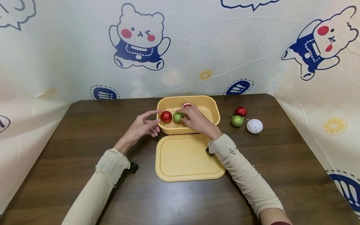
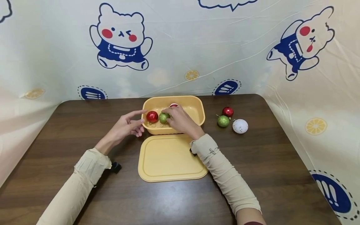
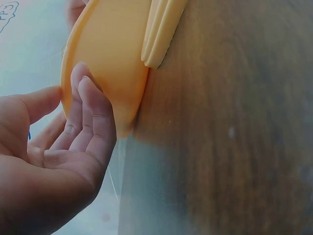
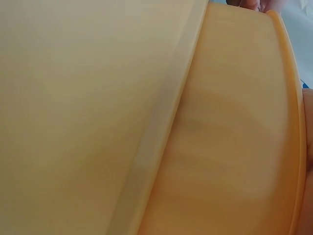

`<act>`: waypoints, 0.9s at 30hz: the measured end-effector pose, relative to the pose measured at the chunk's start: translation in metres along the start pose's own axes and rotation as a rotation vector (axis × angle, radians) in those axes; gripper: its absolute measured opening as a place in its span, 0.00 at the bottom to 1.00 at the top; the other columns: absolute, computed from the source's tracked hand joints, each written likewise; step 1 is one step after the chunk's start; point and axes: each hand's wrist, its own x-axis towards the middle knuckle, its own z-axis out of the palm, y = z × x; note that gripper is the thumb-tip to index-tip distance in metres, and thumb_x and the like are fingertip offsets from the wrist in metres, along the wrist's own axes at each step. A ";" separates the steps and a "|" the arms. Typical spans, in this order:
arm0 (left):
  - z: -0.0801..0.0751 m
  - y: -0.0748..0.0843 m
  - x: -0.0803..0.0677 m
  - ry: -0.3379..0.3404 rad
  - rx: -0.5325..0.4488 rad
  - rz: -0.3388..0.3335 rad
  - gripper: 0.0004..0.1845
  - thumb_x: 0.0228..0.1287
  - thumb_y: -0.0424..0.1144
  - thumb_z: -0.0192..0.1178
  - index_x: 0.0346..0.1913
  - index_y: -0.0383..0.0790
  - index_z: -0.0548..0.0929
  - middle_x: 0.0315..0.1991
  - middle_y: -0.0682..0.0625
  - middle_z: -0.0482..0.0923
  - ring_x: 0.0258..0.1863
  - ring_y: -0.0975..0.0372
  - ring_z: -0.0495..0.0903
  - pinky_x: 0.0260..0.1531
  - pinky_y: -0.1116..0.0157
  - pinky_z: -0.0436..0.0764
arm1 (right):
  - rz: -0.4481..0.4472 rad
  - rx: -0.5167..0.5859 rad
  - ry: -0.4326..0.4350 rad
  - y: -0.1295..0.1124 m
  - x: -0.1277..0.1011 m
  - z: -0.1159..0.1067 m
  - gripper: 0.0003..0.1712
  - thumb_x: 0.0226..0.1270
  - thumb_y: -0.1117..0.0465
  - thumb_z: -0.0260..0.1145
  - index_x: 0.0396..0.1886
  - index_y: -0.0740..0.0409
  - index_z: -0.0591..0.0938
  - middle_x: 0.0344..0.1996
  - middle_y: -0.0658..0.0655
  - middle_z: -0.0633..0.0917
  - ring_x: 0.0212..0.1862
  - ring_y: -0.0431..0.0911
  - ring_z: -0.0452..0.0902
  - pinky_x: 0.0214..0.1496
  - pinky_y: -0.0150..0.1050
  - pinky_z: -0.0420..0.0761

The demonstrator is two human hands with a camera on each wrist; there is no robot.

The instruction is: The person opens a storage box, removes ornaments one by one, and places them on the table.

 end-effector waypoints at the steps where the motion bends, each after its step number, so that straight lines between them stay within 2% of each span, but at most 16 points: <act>1: 0.000 0.000 0.000 0.001 -0.003 -0.001 0.29 0.73 0.44 0.59 0.74 0.46 0.67 0.31 0.34 0.82 0.23 0.57 0.82 0.28 0.62 0.86 | 0.002 0.016 0.001 0.000 0.000 0.000 0.19 0.67 0.68 0.65 0.58 0.63 0.82 0.47 0.59 0.84 0.43 0.50 0.75 0.52 0.44 0.72; 4: 0.000 0.000 0.000 0.001 0.000 -0.002 0.29 0.73 0.44 0.59 0.74 0.46 0.67 0.31 0.34 0.82 0.23 0.57 0.82 0.28 0.62 0.86 | 0.023 0.073 -0.006 0.001 0.001 0.000 0.18 0.66 0.67 0.69 0.55 0.62 0.83 0.44 0.57 0.85 0.39 0.49 0.76 0.43 0.41 0.75; 6: 0.001 0.000 0.000 0.005 0.000 -0.002 0.29 0.73 0.44 0.59 0.74 0.47 0.67 0.31 0.36 0.82 0.23 0.57 0.82 0.27 0.62 0.86 | 0.048 0.111 -0.012 0.001 0.000 0.000 0.17 0.65 0.65 0.70 0.53 0.62 0.83 0.43 0.56 0.85 0.38 0.48 0.77 0.42 0.40 0.77; 11: 0.000 -0.001 0.000 0.008 0.004 -0.010 0.28 0.74 0.43 0.59 0.74 0.48 0.67 0.29 0.39 0.82 0.23 0.57 0.82 0.27 0.62 0.86 | 0.089 0.164 -0.019 0.000 -0.001 -0.001 0.16 0.65 0.62 0.72 0.51 0.61 0.82 0.43 0.56 0.84 0.42 0.48 0.80 0.45 0.41 0.79; 21: -0.001 -0.002 0.001 0.000 0.003 -0.003 0.29 0.74 0.43 0.58 0.74 0.47 0.66 0.29 0.39 0.82 0.23 0.57 0.82 0.27 0.62 0.86 | 0.097 0.180 -0.018 -0.001 -0.002 -0.001 0.15 0.65 0.63 0.71 0.50 0.61 0.81 0.44 0.56 0.85 0.47 0.47 0.81 0.52 0.42 0.80; 27: 0.000 -0.001 0.001 -0.001 0.006 0.000 0.29 0.74 0.43 0.59 0.74 0.47 0.66 0.29 0.40 0.83 0.23 0.57 0.82 0.27 0.62 0.86 | 0.098 0.188 -0.025 -0.002 -0.004 -0.002 0.15 0.66 0.63 0.71 0.51 0.62 0.81 0.45 0.56 0.84 0.47 0.47 0.81 0.52 0.42 0.80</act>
